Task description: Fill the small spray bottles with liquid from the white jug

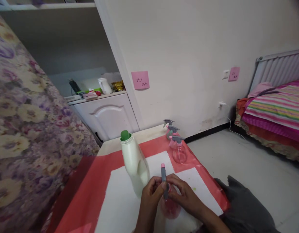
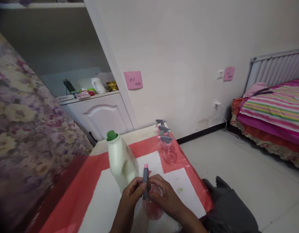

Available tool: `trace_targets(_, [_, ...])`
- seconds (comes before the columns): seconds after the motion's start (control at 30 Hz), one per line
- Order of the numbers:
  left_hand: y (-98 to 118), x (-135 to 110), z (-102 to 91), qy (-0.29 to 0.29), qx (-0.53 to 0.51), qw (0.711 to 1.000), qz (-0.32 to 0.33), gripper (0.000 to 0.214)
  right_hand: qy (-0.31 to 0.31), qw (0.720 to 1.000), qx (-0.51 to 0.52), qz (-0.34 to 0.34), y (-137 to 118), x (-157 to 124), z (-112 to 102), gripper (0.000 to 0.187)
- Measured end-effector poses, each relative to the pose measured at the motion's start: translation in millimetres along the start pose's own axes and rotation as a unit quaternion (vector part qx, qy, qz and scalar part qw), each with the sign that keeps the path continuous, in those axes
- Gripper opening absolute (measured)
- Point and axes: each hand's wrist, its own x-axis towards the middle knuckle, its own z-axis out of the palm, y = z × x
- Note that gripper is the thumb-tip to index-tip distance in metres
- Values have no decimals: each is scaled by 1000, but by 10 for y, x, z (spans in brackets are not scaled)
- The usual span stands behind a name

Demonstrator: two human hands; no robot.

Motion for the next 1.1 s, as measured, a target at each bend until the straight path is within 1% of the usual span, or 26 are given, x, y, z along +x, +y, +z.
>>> trace_targets(0.07, [-7, 1, 4, 1, -1, 1000, 7, 25, 21, 1000, -2, 4, 33, -10, 32, 15])
trace_targets(0.17, [-37, -4, 8, 7, 1, 1000, 9, 26, 101, 994, -14, 30, 89, -30, 130, 14])
trace_targets(0.23, [-55, -12, 7, 15, 8, 1000, 10, 26, 135, 990, -19, 44, 80, -40, 180, 17])
trace_targets(0.27, [-61, -16, 6, 18, 13, 1000, 11, 26, 134, 990, -21, 44, 59, -42, 188, 19])
trace_targets(0.3, [-66, -19, 6, 21, 15, 1000, 13, 27, 120, 992, -20, 39, 30, -42, 185, 20])
trace_targets(0.4, [-83, -15, 2, 20, 14, 1000, 17, 30, 45, 999, -2, 9, -43, -29, 136, 21])
trace_targets(0.43, [-97, -6, 0, 17, 13, 1000, 17, 31, 33, 999, 4, 4, -46, -23, 124, 20])
trace_targets(0.47, [-117, 7, -5, 13, 12, 1000, 16, 32, 36, 999, 6, 5, -35, -18, 119, 19])
trace_targets(0.5, [-144, 22, -11, 10, 11, 1000, 15, 34, 53, 999, 3, 9, -13, -15, 124, 18])
trace_targets(0.6, [-244, 72, -40, 14, 16, 1000, 19, 38, 127, 992, -17, 21, 67, -17, 171, 23])
trace_targets(0.63, [-274, 83, -49, 18, 17, 999, 22, 38, 139, 990, -20, 22, 81, -23, 183, 24])
trace_targets(0.67, [-298, 91, -57, 21, 18, 999, 26, 38, 137, 990, -22, 21, 83, -30, 186, 25])
trace_targets(0.7, [-314, 94, -62, 21, 19, 999, 30, 37, 122, 992, -21, 19, 74, -37, 180, 26])
trace_targets(0.8, [-314, 84, -54, 13, 12, 999, 32, 36, 51, 999, -5, 4, 36, -51, 125, 24])
trace_targets(0.83, [-303, 77, -46, 10, 8, 999, 31, 36, 38, 999, 0, 0, 35, -51, 110, 22])
trace_targets(0.9, [-275, 65, -28, 11, -1, 999, 32, 36, 52, 999, 1, 3, 60, -45, 104, 19])
trace_targets(1.0, [-241, 51, -10, 26, 3, 999, 38, 36, 117, 993, -7, 16, 120, -41, 137, 21])
trace_targets(1.03, [-235, 48, -6, 30, 7, 999, 38, 36, 127, 992, -7, 19, 128, -44, 145, 23])
trace_targets(1.07, [-229, 44, -4, 33, 9, 999, 37, 36, 124, 992, -6, 19, 126, -50, 146, 24])
trace_targets(1.1, [-225, 41, -1, 33, 8, 999, 36, 36, 109, 994, -6, 16, 116, -56, 139, 25])
